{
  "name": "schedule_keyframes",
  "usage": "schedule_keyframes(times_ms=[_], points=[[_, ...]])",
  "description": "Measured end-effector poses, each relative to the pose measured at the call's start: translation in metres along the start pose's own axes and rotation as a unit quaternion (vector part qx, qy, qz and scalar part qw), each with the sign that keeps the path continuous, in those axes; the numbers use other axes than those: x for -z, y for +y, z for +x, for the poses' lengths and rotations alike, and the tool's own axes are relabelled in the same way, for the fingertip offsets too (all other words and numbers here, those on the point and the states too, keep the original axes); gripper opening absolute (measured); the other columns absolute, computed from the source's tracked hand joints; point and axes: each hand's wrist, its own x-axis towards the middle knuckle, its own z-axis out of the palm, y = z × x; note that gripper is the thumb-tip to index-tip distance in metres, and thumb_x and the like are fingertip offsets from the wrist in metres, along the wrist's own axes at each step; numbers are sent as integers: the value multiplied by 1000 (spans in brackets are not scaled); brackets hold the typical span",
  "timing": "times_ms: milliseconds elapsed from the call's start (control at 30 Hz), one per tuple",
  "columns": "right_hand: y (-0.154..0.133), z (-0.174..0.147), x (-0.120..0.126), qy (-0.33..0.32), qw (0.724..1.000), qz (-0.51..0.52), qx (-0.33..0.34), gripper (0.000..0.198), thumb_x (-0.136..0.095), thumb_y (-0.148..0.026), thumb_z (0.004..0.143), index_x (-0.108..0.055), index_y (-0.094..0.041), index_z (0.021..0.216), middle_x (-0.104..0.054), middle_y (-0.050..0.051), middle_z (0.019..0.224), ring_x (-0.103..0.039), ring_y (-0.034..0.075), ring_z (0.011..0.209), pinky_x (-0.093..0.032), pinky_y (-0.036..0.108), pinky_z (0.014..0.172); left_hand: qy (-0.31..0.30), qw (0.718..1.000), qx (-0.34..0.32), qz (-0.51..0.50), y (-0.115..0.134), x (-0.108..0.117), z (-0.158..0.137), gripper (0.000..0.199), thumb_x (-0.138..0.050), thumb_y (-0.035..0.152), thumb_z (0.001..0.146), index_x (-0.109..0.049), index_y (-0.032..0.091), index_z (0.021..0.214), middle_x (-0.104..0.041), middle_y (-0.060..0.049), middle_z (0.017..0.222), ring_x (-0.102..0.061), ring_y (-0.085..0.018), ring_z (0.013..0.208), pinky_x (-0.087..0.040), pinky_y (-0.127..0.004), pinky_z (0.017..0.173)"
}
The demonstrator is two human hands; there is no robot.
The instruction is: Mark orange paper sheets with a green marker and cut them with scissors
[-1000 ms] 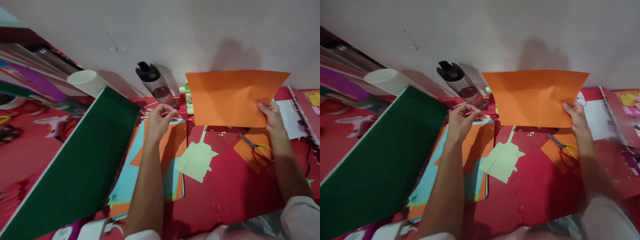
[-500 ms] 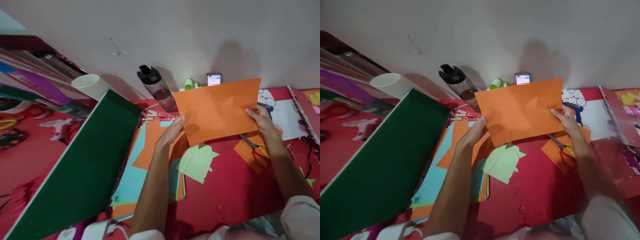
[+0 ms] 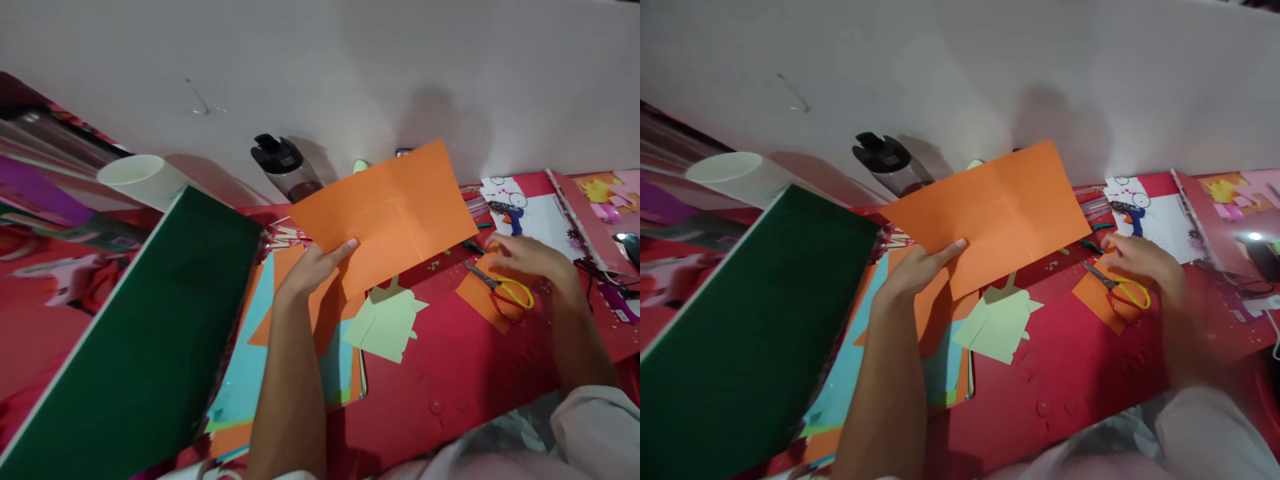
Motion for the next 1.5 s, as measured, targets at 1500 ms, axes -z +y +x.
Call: schedule_keyframes(times_ms=[1500], points=[[-144,66,-109,251,647,719,36,58,-92,-57,72,-48,-31,98,-61,-10,73,-67,13,62,-46,24,47,42,998,-16,-52,0,8,4,43,-83,54,84,-75,27,116,-77,-13,127,-73,-36,121,-67,-46,93]])
